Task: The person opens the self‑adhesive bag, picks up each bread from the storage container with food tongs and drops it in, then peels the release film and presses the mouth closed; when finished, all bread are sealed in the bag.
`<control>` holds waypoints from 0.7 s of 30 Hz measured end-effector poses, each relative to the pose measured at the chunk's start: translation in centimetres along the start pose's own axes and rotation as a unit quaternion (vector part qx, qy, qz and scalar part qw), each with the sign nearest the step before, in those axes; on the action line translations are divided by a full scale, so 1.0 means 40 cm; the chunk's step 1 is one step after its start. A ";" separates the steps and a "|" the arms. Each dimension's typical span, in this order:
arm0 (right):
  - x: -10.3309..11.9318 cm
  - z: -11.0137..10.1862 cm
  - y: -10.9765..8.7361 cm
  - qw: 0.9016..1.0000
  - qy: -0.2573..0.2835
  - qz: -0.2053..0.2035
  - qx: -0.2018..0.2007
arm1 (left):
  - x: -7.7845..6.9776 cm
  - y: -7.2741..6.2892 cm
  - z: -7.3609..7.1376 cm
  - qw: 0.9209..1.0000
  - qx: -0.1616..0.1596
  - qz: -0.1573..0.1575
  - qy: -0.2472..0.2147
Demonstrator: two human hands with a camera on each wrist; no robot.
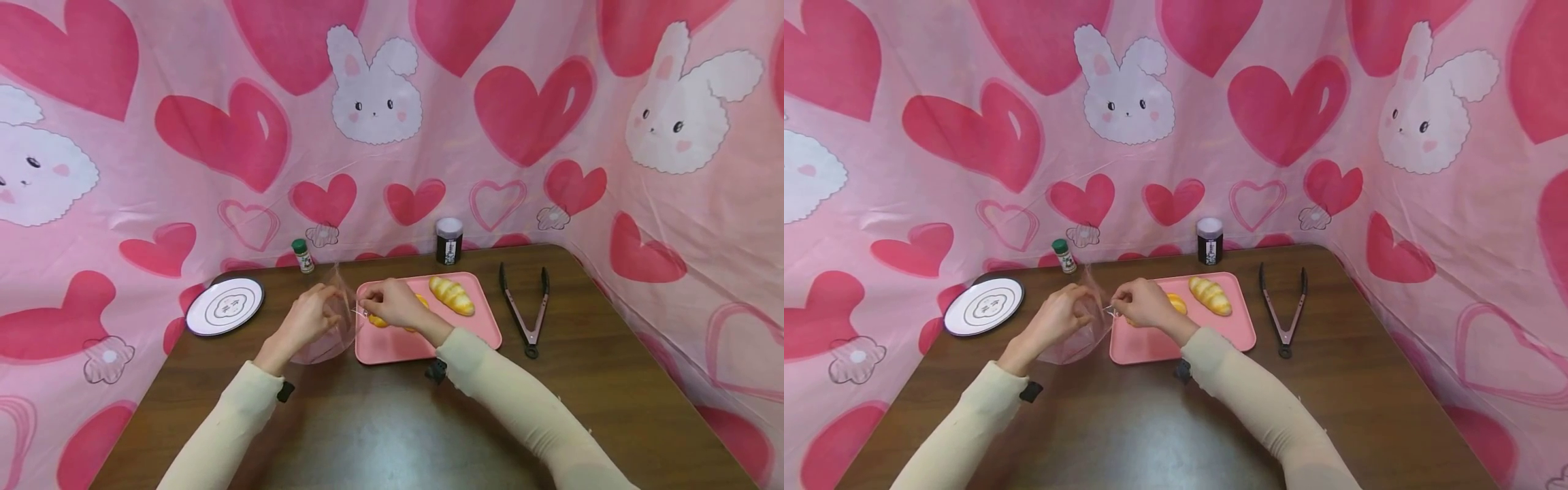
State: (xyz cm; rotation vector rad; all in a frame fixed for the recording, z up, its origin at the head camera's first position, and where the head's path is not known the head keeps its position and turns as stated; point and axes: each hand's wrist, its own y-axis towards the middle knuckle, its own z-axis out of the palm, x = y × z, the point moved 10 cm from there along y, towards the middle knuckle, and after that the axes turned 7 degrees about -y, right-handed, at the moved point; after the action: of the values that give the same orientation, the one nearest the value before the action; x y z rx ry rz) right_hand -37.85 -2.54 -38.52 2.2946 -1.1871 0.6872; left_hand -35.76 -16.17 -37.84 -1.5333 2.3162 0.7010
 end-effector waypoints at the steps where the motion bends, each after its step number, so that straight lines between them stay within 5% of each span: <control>1: -0.004 -0.003 0.001 1.000 0.000 0.001 -0.006 | -0.001 -0.001 0.000 1.000 0.001 0.005 -0.004; 10: -0.054 -0.032 0.003 0.997 -0.011 0.046 -0.052 | -0.019 -0.009 0.008 0.998 0.028 0.051 0.001; 17: -0.071 -0.043 -0.002 0.994 -0.035 0.088 -0.063 | -0.009 -0.011 0.029 0.996 0.089 0.023 -0.011; 21: -0.062 -0.041 -0.001 0.995 -0.042 0.068 -0.062 | -0.011 -0.009 0.027 0.996 0.081 0.030 0.008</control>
State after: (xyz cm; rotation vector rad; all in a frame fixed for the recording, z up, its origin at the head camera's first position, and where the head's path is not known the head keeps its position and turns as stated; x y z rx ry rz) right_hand -39.43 -0.04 -38.80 2.1737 -1.3945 0.5525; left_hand -35.30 -15.36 -38.60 -1.4084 2.3746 0.5015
